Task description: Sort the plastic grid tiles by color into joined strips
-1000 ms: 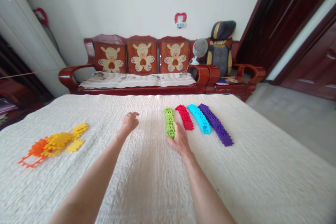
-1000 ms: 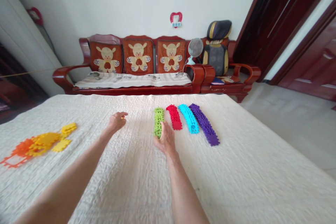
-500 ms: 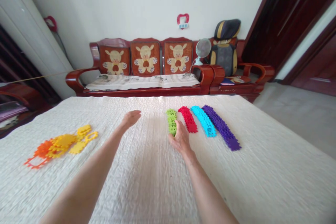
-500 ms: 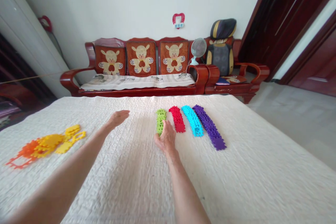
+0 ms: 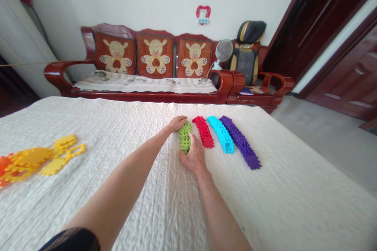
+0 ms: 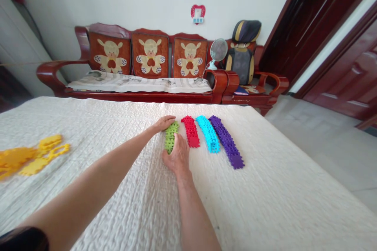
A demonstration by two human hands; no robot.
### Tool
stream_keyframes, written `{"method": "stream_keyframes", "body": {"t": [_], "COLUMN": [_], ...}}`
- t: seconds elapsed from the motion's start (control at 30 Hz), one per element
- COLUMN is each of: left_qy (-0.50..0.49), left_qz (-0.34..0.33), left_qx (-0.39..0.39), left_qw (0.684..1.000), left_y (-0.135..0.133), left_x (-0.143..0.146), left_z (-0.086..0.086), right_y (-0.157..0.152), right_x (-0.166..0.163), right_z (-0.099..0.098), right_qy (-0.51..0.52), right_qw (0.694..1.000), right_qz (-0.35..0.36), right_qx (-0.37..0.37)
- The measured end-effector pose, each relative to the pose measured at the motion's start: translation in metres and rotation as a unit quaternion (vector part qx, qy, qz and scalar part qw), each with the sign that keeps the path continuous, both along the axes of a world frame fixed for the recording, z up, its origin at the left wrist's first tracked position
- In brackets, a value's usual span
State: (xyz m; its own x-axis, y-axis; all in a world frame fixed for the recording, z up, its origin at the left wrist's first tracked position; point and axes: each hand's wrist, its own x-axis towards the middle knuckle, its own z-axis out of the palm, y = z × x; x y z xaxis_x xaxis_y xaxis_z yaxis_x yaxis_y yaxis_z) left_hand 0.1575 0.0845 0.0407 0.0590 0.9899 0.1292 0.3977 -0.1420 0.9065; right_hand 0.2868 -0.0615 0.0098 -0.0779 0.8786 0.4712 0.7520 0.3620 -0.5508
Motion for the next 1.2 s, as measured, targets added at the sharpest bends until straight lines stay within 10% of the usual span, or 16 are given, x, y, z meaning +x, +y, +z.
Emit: {"method": "stream_keyframes", "body": {"t": [0.4, 0.67, 0.83, 1.2], "left_qy": [-0.149, -0.233, -0.274, -0.263], "left_qz": [-0.038, 0.059, 0.163, 0.326], "left_qx": [-0.070, -0.117, -0.157, -0.110], "left_qw": [0.986, 0.963, 0.935, 0.901], "left_y": [-0.054, -0.107, -0.145, -0.221], "left_x": [-0.007, -0.014, -0.077, -0.287], "left_z": [-0.013, -0.005, 0.006, 0.049], "right_y": [0.009, -0.007, -0.024, -0.047], "right_x": [0.005, -0.019, -0.086, -0.309], "right_z": [-0.007, 0.000, 0.010, 0.064], "right_qy": [0.116, 0.205, 0.329, 0.455], "right_qw": [0.993, 0.978, 0.935, 0.717], "right_qz": [0.015, 0.047, 0.076, 0.290], "right_qx": [0.031, 0.008, -0.106, -0.442]}}
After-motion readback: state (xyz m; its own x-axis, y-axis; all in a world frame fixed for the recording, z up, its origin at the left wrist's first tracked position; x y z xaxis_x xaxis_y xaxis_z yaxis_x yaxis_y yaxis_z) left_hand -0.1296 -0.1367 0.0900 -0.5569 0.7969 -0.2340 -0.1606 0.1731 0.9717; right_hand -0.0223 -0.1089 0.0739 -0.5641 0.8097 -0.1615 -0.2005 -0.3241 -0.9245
